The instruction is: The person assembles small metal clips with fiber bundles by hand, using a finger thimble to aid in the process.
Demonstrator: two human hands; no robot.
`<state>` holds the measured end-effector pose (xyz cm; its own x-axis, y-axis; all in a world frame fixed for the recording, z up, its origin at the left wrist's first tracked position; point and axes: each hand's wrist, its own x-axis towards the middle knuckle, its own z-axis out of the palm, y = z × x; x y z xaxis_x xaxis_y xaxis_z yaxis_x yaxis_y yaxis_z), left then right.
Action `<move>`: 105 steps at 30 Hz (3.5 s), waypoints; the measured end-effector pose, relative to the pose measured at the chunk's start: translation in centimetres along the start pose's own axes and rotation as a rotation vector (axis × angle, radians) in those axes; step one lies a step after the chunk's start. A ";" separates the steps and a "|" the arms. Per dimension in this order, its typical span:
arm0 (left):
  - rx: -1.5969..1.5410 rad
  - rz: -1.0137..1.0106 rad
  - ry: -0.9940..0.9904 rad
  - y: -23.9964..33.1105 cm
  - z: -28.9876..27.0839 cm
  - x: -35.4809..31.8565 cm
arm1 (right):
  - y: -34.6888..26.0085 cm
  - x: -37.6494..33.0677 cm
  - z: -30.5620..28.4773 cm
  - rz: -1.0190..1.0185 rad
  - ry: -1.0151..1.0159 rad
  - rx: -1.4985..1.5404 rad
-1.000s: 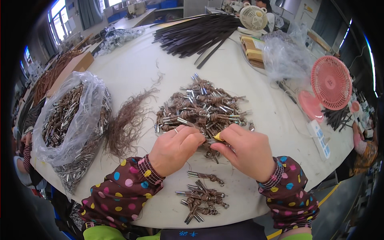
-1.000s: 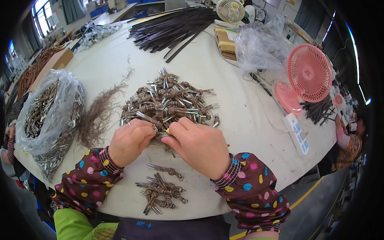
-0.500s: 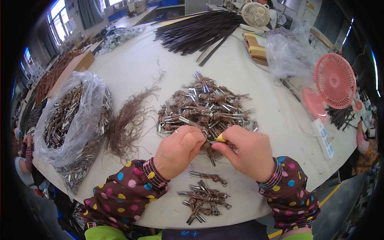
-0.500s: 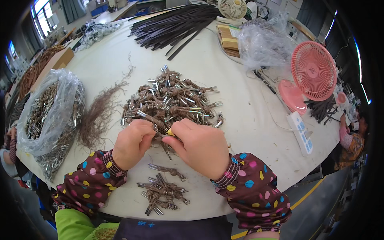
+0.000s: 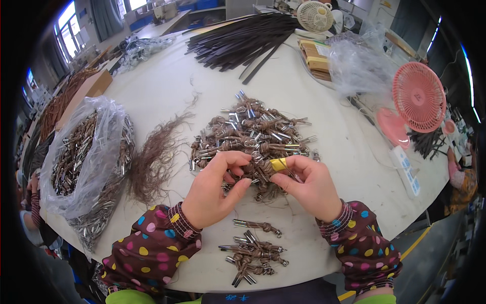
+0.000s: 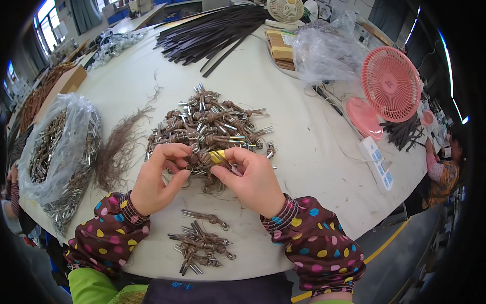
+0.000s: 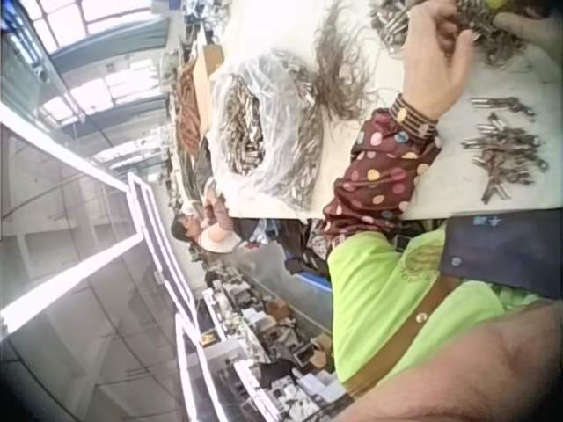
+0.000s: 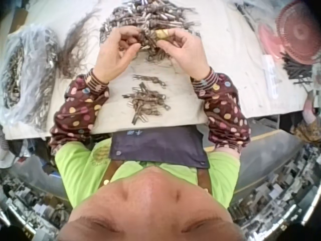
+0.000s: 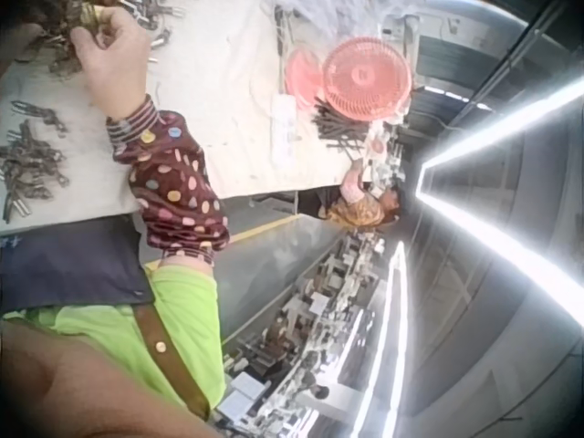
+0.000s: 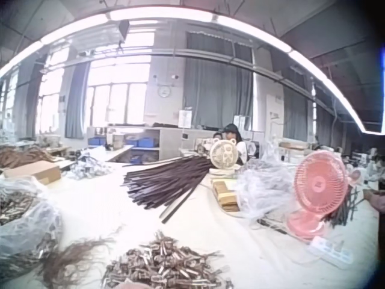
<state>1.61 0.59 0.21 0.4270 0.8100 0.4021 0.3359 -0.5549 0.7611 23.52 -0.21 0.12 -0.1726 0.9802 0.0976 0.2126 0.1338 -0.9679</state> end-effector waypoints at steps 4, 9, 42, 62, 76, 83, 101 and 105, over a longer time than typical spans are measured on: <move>-0.336 -0.144 -0.029 0.0 0.0 0.0 | 0.1 0.0 0.4 0.033 -0.063 0.154; -0.401 -0.328 0.023 -0.3 0.4 0.1 | -0.1 -0.3 1.0 0.069 -0.094 0.076; 0.478 0.491 0.062 -1.3 -0.2 0.7 | -4.9 -0.9 -0.2 -0.333 -0.039 -0.733; 0.493 0.472 0.021 -1.6 0.4 0.4 | -5.8 0.1 0.8 -0.722 -0.135 -1.321; -0.033 0.013 0.088 -0.4 0.1 0.1 | -1.0 -0.6 1.1 -0.048 -0.072 -0.203; -0.015 0.140 -0.004 -0.8 -0.2 0.4 | -0.5 -0.4 0.8 -0.039 0.003 -0.110; -0.382 -0.178 0.038 0.0 0.2 0.2 | 1.1 -0.3 1.8 0.052 -0.019 0.383; -0.558 -0.452 -0.145 0.8 0.4 0.4 | 0.7 -0.7 1.9 0.111 -0.014 0.436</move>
<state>2.38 0.36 0.76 0.4674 0.8824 -0.0545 0.0443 0.0382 0.9983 21.94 -1.11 -1.08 -0.1854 0.9826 -0.0127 -0.1939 -0.0492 -0.9798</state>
